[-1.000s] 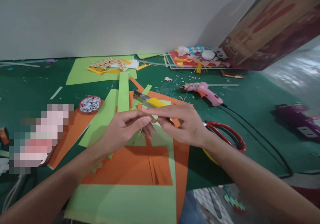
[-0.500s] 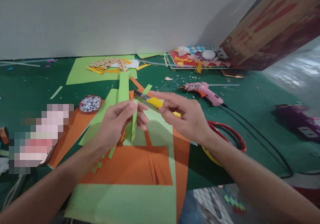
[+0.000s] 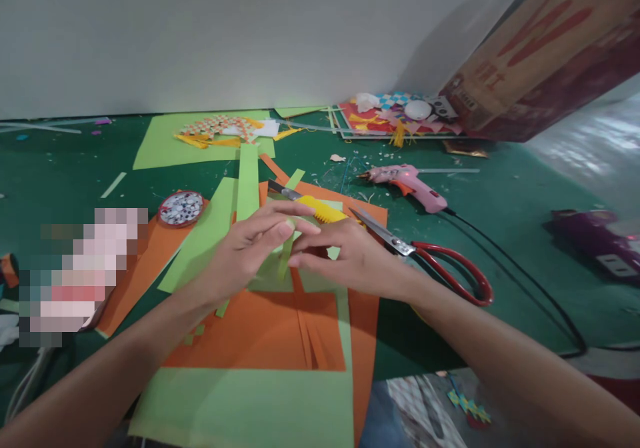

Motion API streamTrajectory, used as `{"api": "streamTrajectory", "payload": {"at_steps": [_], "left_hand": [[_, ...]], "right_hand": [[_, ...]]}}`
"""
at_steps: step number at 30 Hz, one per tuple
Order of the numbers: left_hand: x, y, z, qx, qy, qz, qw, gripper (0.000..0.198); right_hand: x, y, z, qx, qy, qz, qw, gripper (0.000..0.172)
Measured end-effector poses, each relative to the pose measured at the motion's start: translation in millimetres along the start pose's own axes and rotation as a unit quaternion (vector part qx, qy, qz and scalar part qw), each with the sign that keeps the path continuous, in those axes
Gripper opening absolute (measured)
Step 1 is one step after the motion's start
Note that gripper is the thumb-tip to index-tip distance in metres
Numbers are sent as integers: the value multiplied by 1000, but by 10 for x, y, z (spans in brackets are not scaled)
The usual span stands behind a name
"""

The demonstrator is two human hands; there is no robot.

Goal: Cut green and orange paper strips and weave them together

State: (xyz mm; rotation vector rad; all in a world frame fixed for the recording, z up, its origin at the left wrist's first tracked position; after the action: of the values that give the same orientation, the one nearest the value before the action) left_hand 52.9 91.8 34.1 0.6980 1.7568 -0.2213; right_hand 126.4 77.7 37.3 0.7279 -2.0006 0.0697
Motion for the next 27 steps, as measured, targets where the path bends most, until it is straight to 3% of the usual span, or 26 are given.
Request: {"api": "streamTrajectory", "payload": {"at_steps": [7, 11, 14, 17, 21, 27], "left_hand": [[25, 22, -26, -10, 23, -12, 1000, 31], [174, 1, -189, -76, 46, -87, 992, 30], [237, -19, -289, -116, 52, -128, 984, 30], [247, -28, -382, -163, 27, -136, 977, 19], [294, -43, -487, -214, -31, -126, 968, 21], [275, -14, -486, -191, 78, -109, 973, 26]], "right_hand": [[-51, -3, -26, -7, -23, 29, 999, 28], [-116, 3, -48, -12, -50, 64, 997, 24], [-129, 13, -4, 8, -84, 50, 995, 20], [-150, 16, 44, 23, -102, 33, 994, 15], [-213, 9, 46, 18, -112, 41, 993, 15], [-215, 8, 71, 28, -108, 45, 993, 15]]}}
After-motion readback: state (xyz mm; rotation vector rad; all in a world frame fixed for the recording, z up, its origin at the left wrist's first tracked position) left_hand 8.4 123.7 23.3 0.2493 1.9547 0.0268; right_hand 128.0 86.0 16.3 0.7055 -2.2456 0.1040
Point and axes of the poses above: each hand's wrist, its own y-axis towards the middle knuckle, its own z-axis out of the palm, x = y × z, the point moved 10 cm from there along y, towards the middle knuckle, and after that the axes turned 4 degrees about y, right-handed, at the moved point
